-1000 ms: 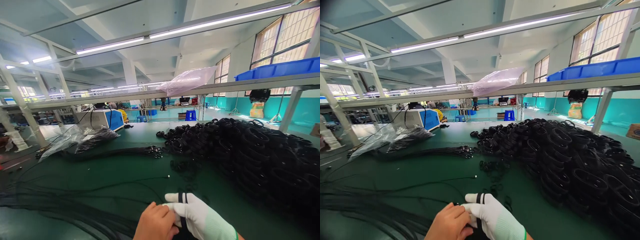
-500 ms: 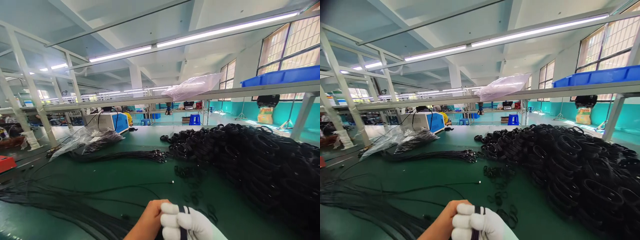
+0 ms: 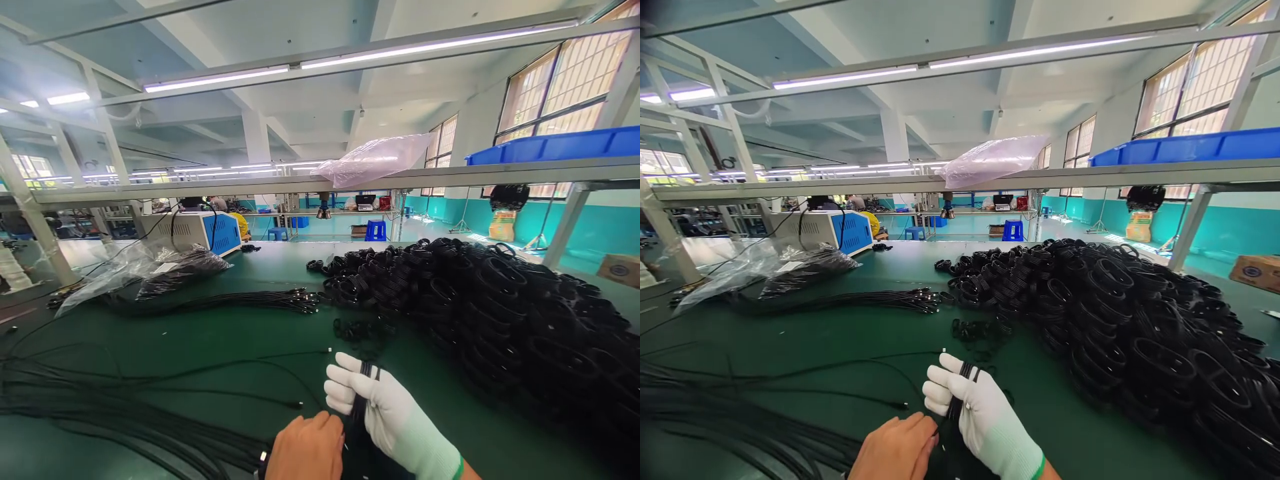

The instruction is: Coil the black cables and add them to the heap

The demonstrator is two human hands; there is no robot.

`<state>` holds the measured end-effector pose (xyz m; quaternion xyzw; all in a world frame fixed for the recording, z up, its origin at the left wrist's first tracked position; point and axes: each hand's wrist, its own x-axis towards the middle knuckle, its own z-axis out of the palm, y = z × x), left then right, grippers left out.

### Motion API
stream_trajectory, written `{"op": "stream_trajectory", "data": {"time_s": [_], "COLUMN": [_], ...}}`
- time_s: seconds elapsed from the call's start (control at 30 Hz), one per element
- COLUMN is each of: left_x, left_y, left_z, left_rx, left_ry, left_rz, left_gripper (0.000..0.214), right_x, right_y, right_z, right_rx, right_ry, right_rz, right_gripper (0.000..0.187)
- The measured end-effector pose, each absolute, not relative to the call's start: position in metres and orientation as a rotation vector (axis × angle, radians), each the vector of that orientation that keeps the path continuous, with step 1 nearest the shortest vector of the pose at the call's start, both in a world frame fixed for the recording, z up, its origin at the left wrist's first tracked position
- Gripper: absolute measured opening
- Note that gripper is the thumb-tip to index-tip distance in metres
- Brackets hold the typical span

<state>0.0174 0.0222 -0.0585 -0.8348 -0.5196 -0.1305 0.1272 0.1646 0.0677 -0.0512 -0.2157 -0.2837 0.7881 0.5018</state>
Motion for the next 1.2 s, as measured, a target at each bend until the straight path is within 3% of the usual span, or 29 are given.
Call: {"op": "stream_trajectory", "data": {"time_s": [0.2, 0.3, 0.43, 0.7, 0.9, 0.97, 1.07, 1.2], "left_x": [-0.003, -0.008, -0.01, -0.013, -0.023, -0.02, -0.01, -0.005], "left_y": [0.036, 0.042, 0.047, 0.051, 0.044, 0.041, 0.038, 0.043], "left_z": [-0.012, 0.013, 0.023, 0.018, 0.024, 0.021, 0.022, 0.036], "left_rx": [-2.523, -2.662, -2.9, -3.14, -2.608, -2.606, -2.742, -3.051], "left_ry": [-0.898, -0.884, -1.048, -1.149, -1.049, -0.94, -0.924, -1.316], "left_rz": [-0.458, -0.397, -0.338, -0.47, -0.917, -0.78, -0.383, -0.146], "left_gripper": [0.02, 0.025, 0.015, 0.008, 0.024, 0.025, 0.017, 0.011], "right_x": [0.159, 0.158, 0.155, 0.148, 0.151, 0.152, 0.156, 0.158], "right_y": [0.054, 0.054, 0.055, 0.049, 0.053, 0.054, 0.054, 0.052], "right_z": [-0.044, -0.051, -0.062, -0.061, -0.065, -0.067, -0.074, -0.085], "right_rx": [-0.396, -0.241, -0.162, -0.105, -0.121, -0.185, -0.273, -0.177], "right_ry": [-1.034, -1.044, -1.001, -0.916, -0.923, -0.982, -1.075, -1.066], "right_rz": [2.176, 2.316, 2.457, 2.516, 2.542, 2.478, 2.421, 2.538], "right_gripper": [0.018, 0.026, 0.041, 0.02, 0.013, 0.009, 0.028, 0.033]}}
